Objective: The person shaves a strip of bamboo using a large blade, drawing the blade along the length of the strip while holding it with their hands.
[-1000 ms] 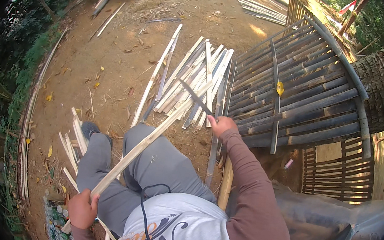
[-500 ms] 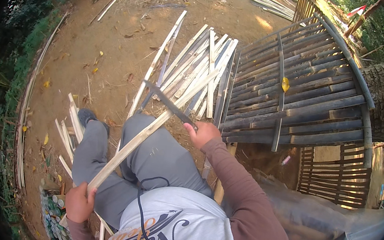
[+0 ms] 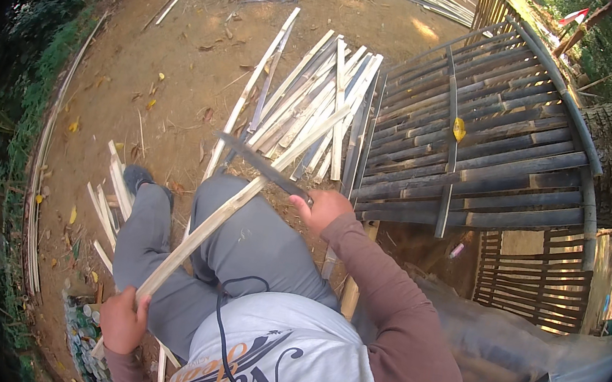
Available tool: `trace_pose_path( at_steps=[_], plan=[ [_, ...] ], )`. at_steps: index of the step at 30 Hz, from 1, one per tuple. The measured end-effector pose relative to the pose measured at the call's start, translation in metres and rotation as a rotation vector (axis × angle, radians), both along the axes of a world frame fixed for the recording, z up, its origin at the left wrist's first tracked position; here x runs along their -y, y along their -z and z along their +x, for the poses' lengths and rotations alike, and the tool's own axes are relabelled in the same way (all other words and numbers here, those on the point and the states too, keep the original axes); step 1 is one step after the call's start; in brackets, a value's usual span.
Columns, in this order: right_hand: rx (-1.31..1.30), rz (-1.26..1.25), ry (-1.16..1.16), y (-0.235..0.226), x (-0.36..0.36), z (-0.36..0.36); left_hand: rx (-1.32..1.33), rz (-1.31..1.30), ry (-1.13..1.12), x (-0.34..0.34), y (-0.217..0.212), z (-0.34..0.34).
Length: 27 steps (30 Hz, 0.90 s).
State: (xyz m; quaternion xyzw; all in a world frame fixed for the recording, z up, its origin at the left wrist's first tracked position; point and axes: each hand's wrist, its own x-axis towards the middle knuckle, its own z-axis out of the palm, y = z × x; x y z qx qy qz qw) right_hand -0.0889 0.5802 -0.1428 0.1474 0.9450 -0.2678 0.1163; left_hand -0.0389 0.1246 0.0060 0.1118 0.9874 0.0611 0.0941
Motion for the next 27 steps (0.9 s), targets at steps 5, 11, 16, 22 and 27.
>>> trace_pose_path(
  at_steps=[5, 11, 16, 22, 27],
  plan=[
    [-0.016, -0.009, 0.042, -0.015, 0.007, -0.011, -0.083, -0.026, 0.005, -0.003, 0.005, 0.003],
    [-0.009, 0.020, 0.158, 0.011, -0.026, -0.021, 0.003, -0.026, -0.017, -0.002, 0.000, 0.002],
    [-0.005, -0.029, 0.283, 0.003, -0.037, -0.034, -0.020, 0.002, -0.017, -0.003, 0.006, 0.000],
    [-0.004, 0.022, -0.149, -0.022, 0.020, -0.003, 0.115, 0.143, -0.052, 0.008, 0.015, -0.002],
    [0.021, 0.049, 0.177, -0.011, -0.030, -0.030, 0.282, 0.276, -0.105, 0.014, 0.027, -0.010]
  ],
)
